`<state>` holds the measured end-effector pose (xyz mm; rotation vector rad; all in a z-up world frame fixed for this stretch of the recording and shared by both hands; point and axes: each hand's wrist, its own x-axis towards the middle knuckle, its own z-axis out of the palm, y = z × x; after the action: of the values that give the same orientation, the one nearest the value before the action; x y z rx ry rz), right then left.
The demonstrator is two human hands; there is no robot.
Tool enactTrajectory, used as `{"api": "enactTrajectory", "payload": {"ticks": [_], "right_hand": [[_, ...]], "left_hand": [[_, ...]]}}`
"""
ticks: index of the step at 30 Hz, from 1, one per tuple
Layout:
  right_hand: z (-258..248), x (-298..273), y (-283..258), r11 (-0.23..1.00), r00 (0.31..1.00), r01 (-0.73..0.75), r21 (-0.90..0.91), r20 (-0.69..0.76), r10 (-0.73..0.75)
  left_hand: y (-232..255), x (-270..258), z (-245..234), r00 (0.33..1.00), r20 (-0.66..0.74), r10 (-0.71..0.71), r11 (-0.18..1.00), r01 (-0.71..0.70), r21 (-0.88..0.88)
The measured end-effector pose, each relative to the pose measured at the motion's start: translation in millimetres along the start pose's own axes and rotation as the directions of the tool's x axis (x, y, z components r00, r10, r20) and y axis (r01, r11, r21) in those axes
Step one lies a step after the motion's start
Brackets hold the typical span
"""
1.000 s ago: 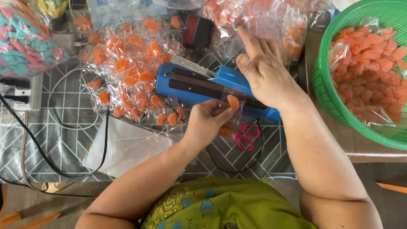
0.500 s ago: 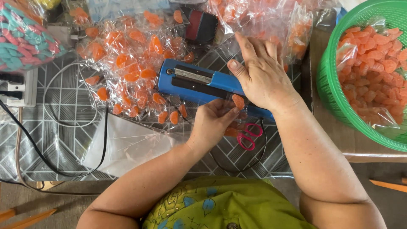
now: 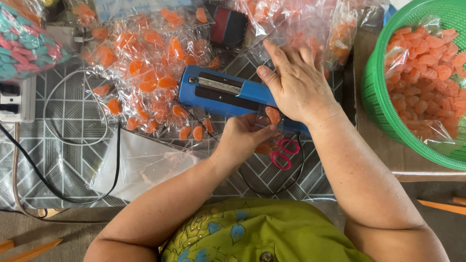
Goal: Sealing small plastic bags of orange candies using a manual heat sealer and trimming the edges with scissors.
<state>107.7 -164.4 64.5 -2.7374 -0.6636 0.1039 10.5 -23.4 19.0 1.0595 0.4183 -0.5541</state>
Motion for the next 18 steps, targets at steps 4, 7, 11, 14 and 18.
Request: {"api": "enactTrajectory", "payload": {"ticks": [4,7,11,14,18], "right_hand": [[-1.4,-0.4,-2.2,1.0,1.0,-0.012,-0.012,0.015,0.012],[-2.7,0.3,-5.1,0.998,0.996,-0.056,0.027,0.073,0.054],[-0.7,0.7,-2.1,0.999,0.998,-0.038,0.01,0.049,0.038],[-2.1,2.4,-2.6,0.998,0.996,-0.062,0.023,0.069,0.061],[-5.9,3.7,-5.1,0.998,0.994,-0.061,0.016,0.093,0.06]], "left_hand": [[-6.3,5.3,-4.8,1.0,0.013,0.026,1.0,-0.026,0.004],[-10.0,5.6,-6.0,0.999,0.026,0.026,1.0,-0.026,0.005],[-9.0,6.9,-6.0,0.998,0.035,0.043,0.999,-0.044,0.017],[-10.2,9.2,-6.8,0.998,0.034,0.049,0.998,-0.05,0.042],[-8.5,6.5,-4.5,0.995,0.022,0.098,0.993,-0.099,0.066]]}}
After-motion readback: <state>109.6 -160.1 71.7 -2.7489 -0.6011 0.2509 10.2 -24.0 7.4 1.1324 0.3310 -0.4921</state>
